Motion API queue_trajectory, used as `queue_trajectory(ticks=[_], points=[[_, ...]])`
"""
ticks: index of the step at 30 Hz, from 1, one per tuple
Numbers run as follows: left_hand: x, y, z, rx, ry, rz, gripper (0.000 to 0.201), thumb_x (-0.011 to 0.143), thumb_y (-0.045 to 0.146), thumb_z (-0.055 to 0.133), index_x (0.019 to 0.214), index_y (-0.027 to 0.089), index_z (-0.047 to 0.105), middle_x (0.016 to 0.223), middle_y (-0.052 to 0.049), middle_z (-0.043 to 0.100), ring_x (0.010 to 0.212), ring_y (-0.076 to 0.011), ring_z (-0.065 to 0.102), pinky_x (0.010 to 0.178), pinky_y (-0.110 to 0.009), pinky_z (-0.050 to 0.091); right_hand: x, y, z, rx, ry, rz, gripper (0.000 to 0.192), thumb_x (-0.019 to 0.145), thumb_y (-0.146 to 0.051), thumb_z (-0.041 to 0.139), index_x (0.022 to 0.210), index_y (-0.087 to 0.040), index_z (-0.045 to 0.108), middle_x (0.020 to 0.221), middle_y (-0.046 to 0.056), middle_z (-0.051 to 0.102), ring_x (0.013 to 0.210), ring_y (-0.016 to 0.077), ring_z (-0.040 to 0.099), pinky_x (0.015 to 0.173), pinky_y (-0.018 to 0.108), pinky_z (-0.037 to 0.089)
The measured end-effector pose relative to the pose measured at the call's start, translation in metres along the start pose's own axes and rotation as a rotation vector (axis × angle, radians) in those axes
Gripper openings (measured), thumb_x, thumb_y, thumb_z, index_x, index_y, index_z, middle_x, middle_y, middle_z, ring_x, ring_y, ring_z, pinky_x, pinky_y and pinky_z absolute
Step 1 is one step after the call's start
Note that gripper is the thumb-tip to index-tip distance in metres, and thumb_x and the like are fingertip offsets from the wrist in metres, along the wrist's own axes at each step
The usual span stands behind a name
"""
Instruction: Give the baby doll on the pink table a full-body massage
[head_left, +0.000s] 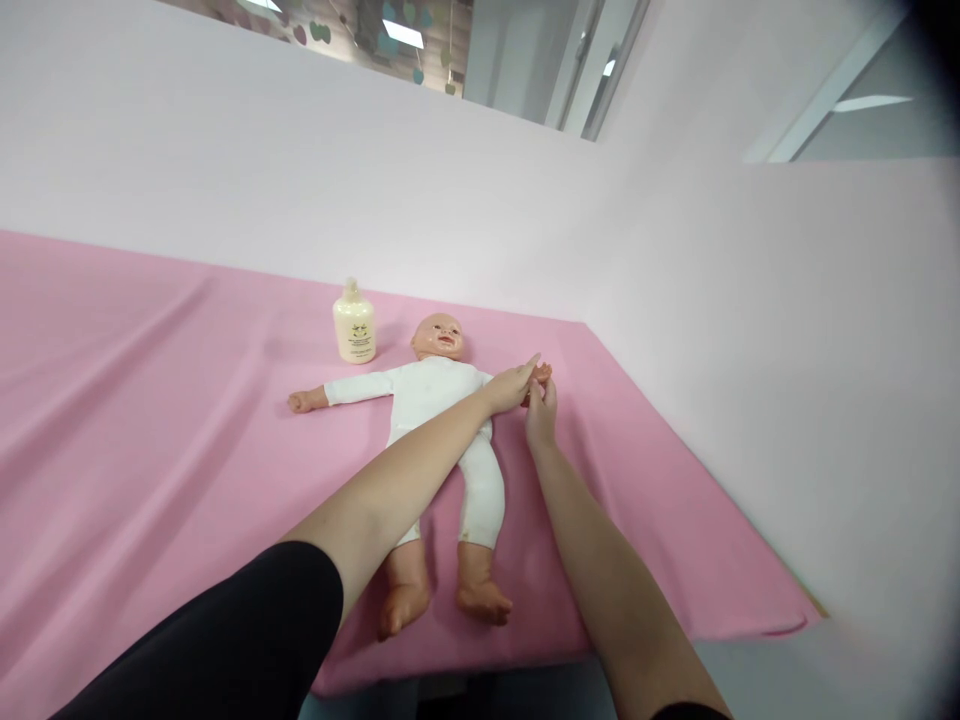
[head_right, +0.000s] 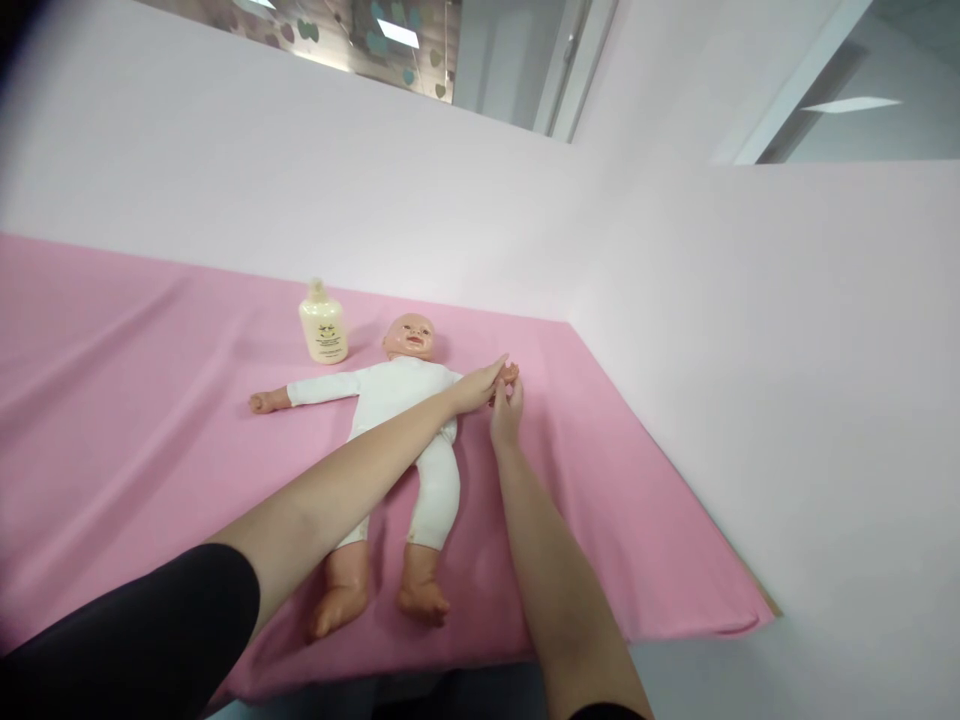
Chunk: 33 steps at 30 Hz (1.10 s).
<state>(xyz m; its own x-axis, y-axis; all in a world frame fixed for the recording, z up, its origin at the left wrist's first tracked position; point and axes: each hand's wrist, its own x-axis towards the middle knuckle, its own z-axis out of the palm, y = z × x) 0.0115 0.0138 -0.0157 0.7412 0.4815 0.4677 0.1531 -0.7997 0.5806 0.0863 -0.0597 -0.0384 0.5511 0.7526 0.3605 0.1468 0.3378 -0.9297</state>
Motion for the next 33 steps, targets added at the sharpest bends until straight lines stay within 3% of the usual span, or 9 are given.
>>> queue_trajectory(ticks=[4,7,12,18,23,27,33], points=[[0.000,-0.002,-0.001,0.046,-0.011,-0.031,0.057,0.088,0.026,0.043,0.140,0.009,0.027,0.123,-0.017,0.057,0.111,-0.0238,0.056,0.097,-0.037,0.041,-0.002,-0.004,0.000,-0.009,-0.012,-0.011,0.049,0.087,-0.041,0.036,0.128,-0.017,0.049,0.113,0.010,0.062,0.092,0.0187,0.061,0.070,0.031,0.050],[-0.002,0.000,-0.004,0.057,-0.040,-0.030,0.063,0.082,0.024,0.053,0.137,0.009,0.030,0.125,-0.018,0.056,0.111,-0.0255,0.056,0.095,-0.036,0.043,-0.003,-0.007,0.000,-0.029,-0.012,-0.004,0.047,0.087,-0.040,0.034,0.124,-0.016,0.053,0.109,0.010,0.063,0.089,0.0182,0.060,0.068,0.030,0.049],[-0.006,0.009,-0.012,0.077,-0.063,-0.129,0.048,0.085,0.030,0.050,0.129,0.015,0.038,0.107,-0.010,0.065,0.093,-0.0228,0.063,0.081,-0.032,0.046,-0.007,-0.012,0.001,-0.009,-0.006,-0.033,0.040,0.086,-0.039,0.038,0.115,-0.019,0.058,0.097,0.005,0.064,0.081,0.0154,0.058,0.066,0.027,0.046],[-0.006,0.014,-0.016,0.144,0.025,-0.229,0.039,0.091,0.044,0.043,0.119,0.016,0.043,0.102,-0.009,0.065,0.090,-0.0227,0.063,0.076,-0.031,0.045,-0.010,-0.015,0.003,-0.047,0.003,-0.041,0.035,0.087,-0.046,0.039,0.091,-0.019,0.060,0.074,0.000,0.058,0.059,0.0117,0.050,0.058,0.026,0.043],[-0.007,0.018,-0.018,0.145,0.076,-0.247,0.033,0.095,0.044,0.034,0.108,0.018,0.047,0.088,-0.006,0.065,0.081,-0.0200,0.062,0.073,-0.030,0.045,-0.012,-0.014,0.005,-0.032,-0.008,-0.065,0.036,0.089,-0.045,0.039,0.109,-0.019,0.053,0.088,0.002,0.060,0.063,0.0115,0.053,0.060,0.026,0.045],[-0.008,0.022,-0.019,0.080,0.069,-0.203,0.030,0.097,0.036,0.026,0.103,0.019,0.049,0.081,-0.003,0.064,0.077,-0.0174,0.061,0.073,-0.028,0.045,-0.014,-0.014,0.007,0.006,-0.088,-0.061,0.037,0.089,-0.043,0.041,0.117,-0.021,0.050,0.103,0.005,0.059,0.076,0.0129,0.057,0.062,0.025,0.047],[-0.006,0.017,-0.016,0.012,0.111,-0.170,0.032,0.097,0.031,0.023,0.113,0.019,0.049,0.092,-0.004,0.066,0.084,-0.0167,0.063,0.079,-0.028,0.046,-0.011,-0.014,0.007,0.012,-0.091,0.007,0.036,0.084,-0.044,0.051,0.111,-0.021,0.051,0.083,0.000,0.059,0.064,0.0119,0.055,0.056,0.025,0.045]])
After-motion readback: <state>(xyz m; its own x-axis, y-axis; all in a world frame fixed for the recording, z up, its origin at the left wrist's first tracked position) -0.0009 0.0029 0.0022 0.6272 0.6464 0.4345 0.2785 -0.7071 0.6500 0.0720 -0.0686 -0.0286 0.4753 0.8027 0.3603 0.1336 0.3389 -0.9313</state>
